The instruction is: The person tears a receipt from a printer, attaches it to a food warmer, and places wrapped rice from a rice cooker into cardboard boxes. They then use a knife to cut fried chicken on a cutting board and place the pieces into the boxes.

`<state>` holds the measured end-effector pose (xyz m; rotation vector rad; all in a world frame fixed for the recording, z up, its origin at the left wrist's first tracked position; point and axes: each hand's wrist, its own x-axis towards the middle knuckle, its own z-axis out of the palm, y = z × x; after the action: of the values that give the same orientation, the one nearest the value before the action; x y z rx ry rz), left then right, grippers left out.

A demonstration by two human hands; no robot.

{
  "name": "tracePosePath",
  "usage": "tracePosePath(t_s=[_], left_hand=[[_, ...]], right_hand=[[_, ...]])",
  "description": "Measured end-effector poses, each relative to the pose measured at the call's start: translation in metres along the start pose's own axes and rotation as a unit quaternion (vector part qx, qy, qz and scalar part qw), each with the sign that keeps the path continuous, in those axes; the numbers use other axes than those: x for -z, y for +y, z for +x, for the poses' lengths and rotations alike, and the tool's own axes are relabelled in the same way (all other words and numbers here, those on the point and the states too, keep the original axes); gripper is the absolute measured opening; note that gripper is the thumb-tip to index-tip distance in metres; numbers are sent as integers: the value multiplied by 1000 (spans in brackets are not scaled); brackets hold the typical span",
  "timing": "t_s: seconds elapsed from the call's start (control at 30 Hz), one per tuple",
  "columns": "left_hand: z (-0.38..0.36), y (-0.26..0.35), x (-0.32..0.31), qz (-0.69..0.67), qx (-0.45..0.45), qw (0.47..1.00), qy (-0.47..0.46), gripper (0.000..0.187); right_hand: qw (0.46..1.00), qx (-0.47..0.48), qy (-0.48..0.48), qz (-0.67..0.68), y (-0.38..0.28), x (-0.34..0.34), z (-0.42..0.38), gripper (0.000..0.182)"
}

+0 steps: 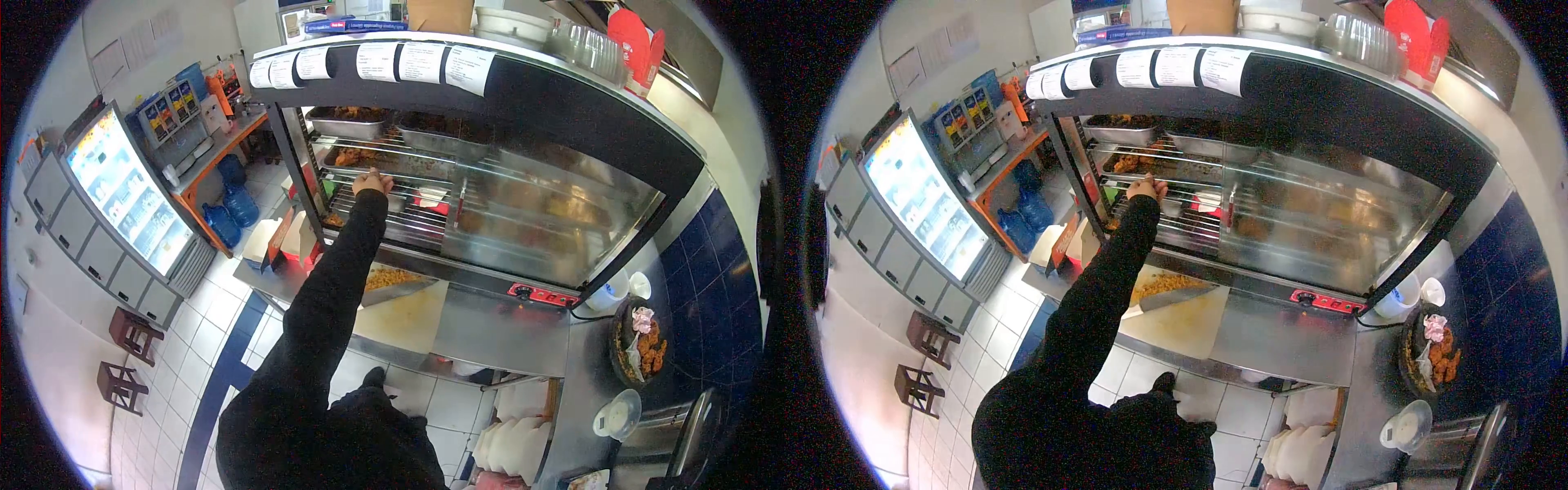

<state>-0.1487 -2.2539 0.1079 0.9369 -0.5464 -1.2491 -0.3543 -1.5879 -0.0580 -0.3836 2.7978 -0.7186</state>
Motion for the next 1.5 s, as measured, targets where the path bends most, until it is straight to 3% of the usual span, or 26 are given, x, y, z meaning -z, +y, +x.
tracePosePath(t_s=[0.13,0.2,0.23,0.3,0.4,0.43,0.5,0.57,0.67,0.73,0.77,0.83,0.87,0.93,1.03,1.17,1.27,1.3,1.33,1.37,1.43,1.5], left_hand=[[7,-11,3,-42,48,997,-37,25],[-23,-16,-9,112,-55,992,4,34],[-38,-20,-16,113,-56,992,4,34],[-64,-30,-31,330,-283,899,47,40],[-67,-43,-49,252,-238,937,31,42],[-27,-71,-53,194,-167,966,32,44],[-28,-65,-58,148,-146,978,30,39],[-48,-36,-58,88,-46,995,11,35],[-55,-15,-55,102,-52,993,8,29],[-44,-11,-49,78,-30,986,147,23],[-35,-6,-43,80,-32,986,146,23],[-4,5,-27,38,52,985,161,22],[15,8,-14,40,50,985,161,22],[38,13,8,35,38,999,-8,18],[24,19,20,-7,1,998,55,15],[-6,22,56,32,47,996,-66,30],[-53,53,62,55,110,992,-38,45],[-32,46,77,21,101,993,-56,56],[-25,56,79,90,42,995,-1,62],[-17,56,84,52,30,997,-48,60],[-9,64,87,56,-69,996,31,43],[14,62,98,77,-66,995,20,31]], right_hand=[[1000,3,-2,-3,-1,2,3,44],[1000,4,-2,-4,-2,2,5,44],[1000,7,-2,-2,-7,4,6,44],[1000,8,-2,-3,-6,6,6,44],[1000,10,0,-5,-3,9,4,44],[1000,11,-1,-5,-1,10,3,44],[1000,10,2,-5,1,12,2,44],[1000,7,3,-2,3,11,0,44],[1000,-2,6,-3,7,12,-2,44],[1000,-6,5,-1,6,14,-4,44],[1000,-7,7,-2,6,16,-4,44],[1000,-13,6,-6,7,19,-5,44],[1000,-16,6,-7,6,19,-6,44],[1000,-23,5,-13,7,23,-5,44],[999,-29,6,-27,9,29,-6,44],[997,-47,7,-57,21,40,-2,44],[992,-71,11,-100,41,64,5,45],[989,-82,13,-125,55,78,9,45],[984,-94,16,-152,70,98,15,45],[975,-107,23,-192,94,125,22,45],[952,-136,42,-271,118,196,47,45],[922,-140,105,-344,106,275,66,45]])
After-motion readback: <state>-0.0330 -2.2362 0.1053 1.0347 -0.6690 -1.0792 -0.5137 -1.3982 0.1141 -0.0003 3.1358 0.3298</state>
